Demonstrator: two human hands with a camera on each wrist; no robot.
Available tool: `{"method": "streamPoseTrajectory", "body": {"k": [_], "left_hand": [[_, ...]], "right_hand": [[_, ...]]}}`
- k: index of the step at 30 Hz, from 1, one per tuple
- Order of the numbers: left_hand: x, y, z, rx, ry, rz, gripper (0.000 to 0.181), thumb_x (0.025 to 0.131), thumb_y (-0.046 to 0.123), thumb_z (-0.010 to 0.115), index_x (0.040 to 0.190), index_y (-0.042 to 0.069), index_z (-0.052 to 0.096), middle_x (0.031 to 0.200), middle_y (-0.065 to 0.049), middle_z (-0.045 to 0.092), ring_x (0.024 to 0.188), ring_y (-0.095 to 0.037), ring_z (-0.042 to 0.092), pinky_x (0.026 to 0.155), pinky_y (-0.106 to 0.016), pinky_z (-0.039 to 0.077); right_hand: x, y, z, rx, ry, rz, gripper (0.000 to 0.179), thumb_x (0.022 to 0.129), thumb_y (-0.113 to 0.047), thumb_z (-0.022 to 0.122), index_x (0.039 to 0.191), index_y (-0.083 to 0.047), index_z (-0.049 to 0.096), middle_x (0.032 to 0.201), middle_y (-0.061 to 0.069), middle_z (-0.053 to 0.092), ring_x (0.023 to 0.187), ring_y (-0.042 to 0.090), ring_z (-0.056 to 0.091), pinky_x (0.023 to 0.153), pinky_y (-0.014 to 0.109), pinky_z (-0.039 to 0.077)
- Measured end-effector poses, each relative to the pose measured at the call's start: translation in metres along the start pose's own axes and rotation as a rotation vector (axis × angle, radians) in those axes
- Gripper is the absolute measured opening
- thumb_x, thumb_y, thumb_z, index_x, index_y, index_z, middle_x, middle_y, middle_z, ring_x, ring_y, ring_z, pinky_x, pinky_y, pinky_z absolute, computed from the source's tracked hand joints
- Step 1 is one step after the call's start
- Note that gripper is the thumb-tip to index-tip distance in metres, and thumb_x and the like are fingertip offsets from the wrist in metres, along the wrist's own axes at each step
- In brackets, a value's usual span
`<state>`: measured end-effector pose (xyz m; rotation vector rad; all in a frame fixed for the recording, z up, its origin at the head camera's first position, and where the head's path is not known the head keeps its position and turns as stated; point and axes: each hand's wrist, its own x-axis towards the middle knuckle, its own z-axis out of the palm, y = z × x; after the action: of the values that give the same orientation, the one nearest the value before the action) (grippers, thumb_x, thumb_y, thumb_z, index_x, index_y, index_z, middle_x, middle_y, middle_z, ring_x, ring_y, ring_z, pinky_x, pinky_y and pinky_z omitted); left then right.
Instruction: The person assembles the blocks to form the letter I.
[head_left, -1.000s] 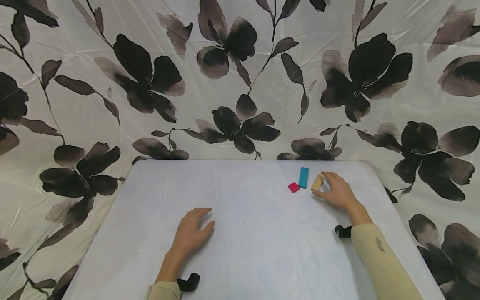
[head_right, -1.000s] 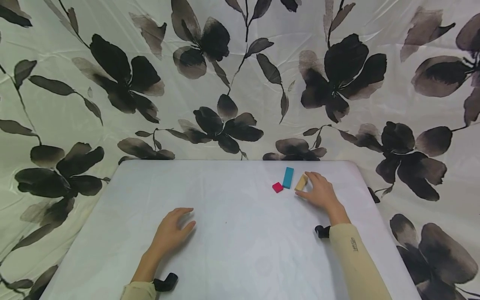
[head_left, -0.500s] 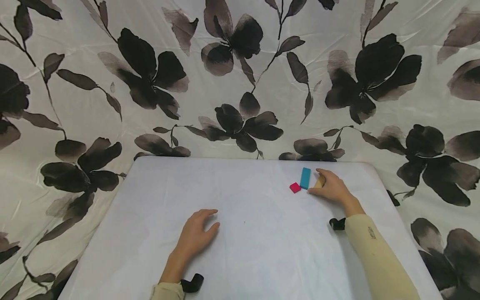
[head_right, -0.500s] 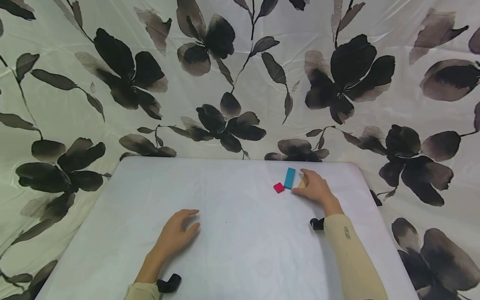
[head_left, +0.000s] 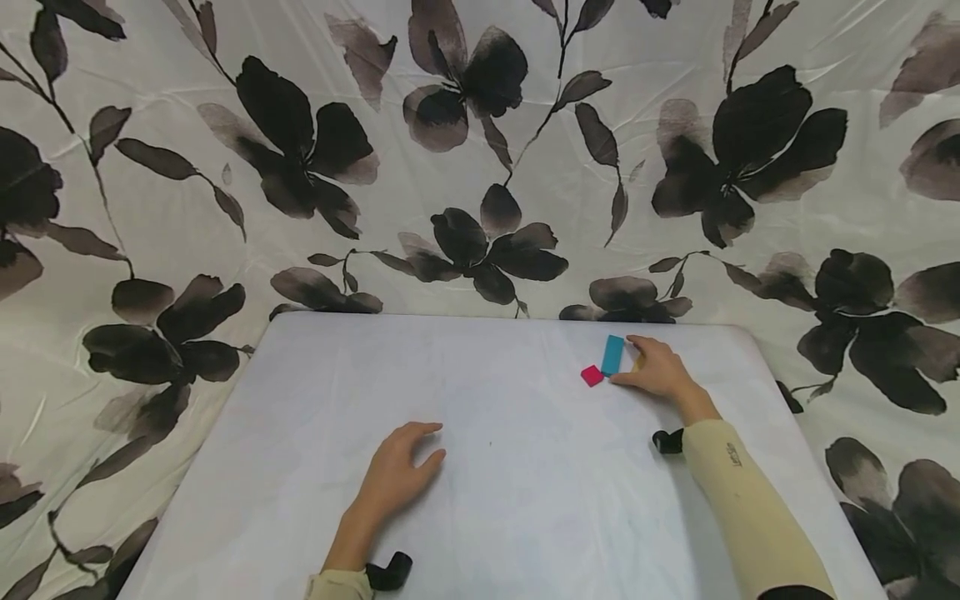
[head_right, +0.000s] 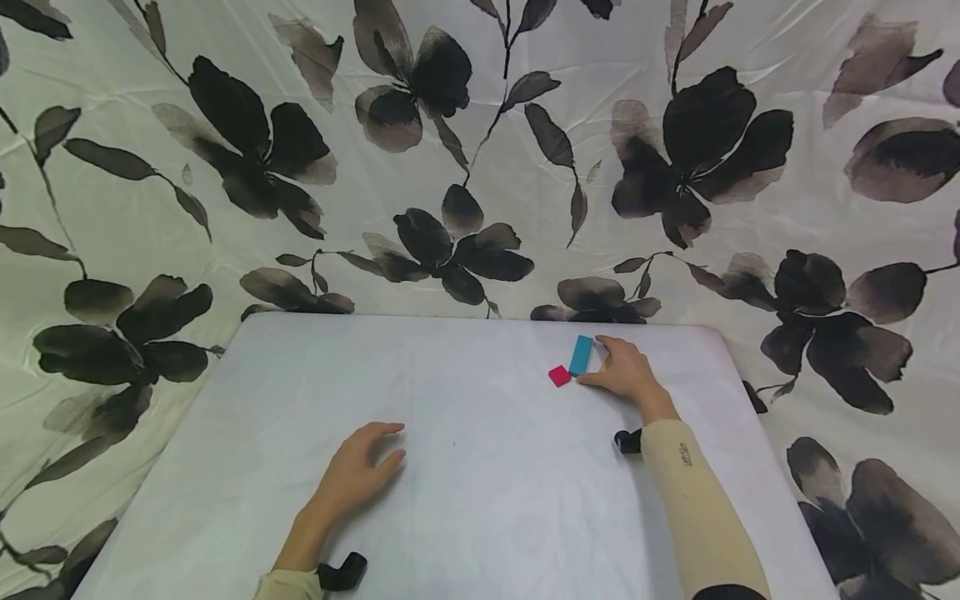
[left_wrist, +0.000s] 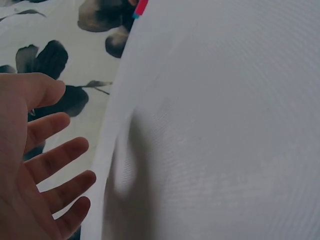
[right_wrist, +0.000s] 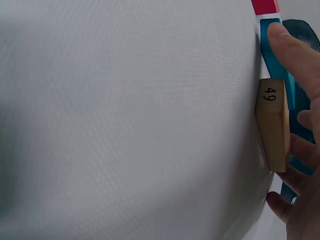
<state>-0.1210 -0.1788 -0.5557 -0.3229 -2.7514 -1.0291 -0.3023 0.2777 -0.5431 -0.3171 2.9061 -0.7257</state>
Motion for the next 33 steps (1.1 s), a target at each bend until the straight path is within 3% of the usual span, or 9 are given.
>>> {"method": "streamPoseTrajectory", "body": {"k": [15, 26, 33], "left_hand": [[0.000, 0.011, 0.015, -0.005, -0.052, 0.019, 0.035, 0.085, 0.026, 0.075, 0.118, 0.017, 0.068, 0.117, 0.006, 0.065, 0.114, -0.016, 0.057, 0.096, -0.038, 0.043], [-0.002, 0.017, 0.026, -0.008, -0.065, 0.057, 0.033, 0.085, 0.026, 0.074, 0.117, 0.020, 0.068, 0.116, 0.009, 0.064, 0.112, -0.013, 0.058, 0.094, -0.038, 0.045], [-0.003, 0.024, 0.032, -0.010, -0.091, 0.079, 0.033, 0.085, 0.026, 0.074, 0.117, 0.021, 0.068, 0.116, 0.010, 0.064, 0.113, -0.012, 0.057, 0.094, -0.036, 0.045]], "right_hand": [[0.008, -0.003, 0.004, -0.074, 0.000, 0.001, 0.098, 0.073, -0.055, 0.079, 0.142, 0.003, 0.042, 0.138, 0.029, 0.044, 0.127, 0.048, 0.038, 0.097, 0.068, 0.029], [0.015, -0.007, 0.004, -0.081, -0.050, 0.040, 0.098, 0.073, -0.054, 0.078, 0.144, 0.002, 0.039, 0.141, 0.031, 0.036, 0.128, 0.049, 0.032, 0.097, 0.070, 0.027], [0.015, -0.004, 0.004, -0.056, -0.029, 0.051, 0.096, 0.073, -0.051, 0.079, 0.144, 0.001, 0.039, 0.141, 0.032, 0.035, 0.128, 0.049, 0.031, 0.097, 0.070, 0.027]]}}
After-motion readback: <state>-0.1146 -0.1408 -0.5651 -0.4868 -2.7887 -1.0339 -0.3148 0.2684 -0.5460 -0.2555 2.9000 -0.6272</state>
